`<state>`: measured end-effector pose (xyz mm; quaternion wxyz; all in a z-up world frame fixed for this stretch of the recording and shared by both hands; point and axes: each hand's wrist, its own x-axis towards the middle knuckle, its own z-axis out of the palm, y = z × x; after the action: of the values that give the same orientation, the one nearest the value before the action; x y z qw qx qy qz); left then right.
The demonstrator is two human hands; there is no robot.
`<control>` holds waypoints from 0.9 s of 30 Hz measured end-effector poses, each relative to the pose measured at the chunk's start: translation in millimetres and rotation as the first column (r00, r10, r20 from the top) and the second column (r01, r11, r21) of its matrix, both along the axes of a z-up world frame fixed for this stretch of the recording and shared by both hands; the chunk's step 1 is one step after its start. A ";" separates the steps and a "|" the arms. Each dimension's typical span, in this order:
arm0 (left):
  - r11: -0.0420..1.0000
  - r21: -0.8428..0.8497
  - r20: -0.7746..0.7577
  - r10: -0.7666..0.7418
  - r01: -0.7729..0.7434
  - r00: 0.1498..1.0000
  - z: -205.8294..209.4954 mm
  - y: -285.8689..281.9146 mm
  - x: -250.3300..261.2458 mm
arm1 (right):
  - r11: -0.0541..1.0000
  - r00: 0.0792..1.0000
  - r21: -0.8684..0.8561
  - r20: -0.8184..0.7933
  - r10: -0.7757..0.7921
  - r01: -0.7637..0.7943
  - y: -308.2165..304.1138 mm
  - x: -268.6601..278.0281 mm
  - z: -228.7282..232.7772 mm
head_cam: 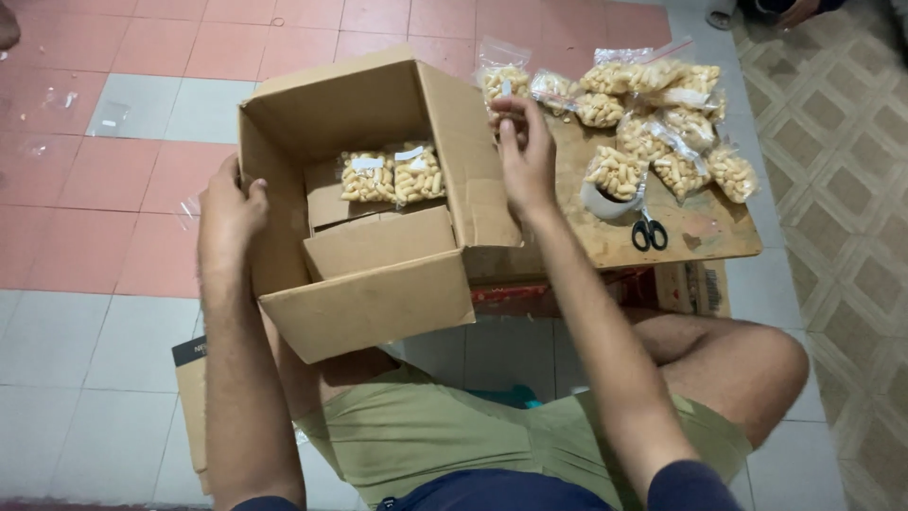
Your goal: The person places several small plastic bags filled with snacks into a cardboard box, arranging them one by one.
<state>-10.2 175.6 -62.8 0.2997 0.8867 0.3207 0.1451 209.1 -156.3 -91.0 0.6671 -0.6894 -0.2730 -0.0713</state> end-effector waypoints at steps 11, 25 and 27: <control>1.000 0.007 -0.003 0.003 -0.003 1.000 12.3 -17.0 0.1 | 0.747 0.982 -0.650 -0.187 0.025 -0.143 34.5 47.0 -27.6; 1.000 0.011 0.010 -0.006 0.006 1.000 6.1 -12.7 3.3 | 0.626 0.941 -0.771 0.286 0.183 0.113 -59.2 1.7 -87.0; 1.000 0.026 0.003 -0.006 0.006 1.000 5.7 -13.4 3.0 | 0.682 0.947 -0.714 0.306 0.096 0.161 -72.8 -22.3 -70.7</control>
<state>-7.2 162.2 -57.1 0.2890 0.8913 0.3157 0.1496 186.9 -229.1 -161.7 0.2820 -0.8816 -0.3701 -0.0790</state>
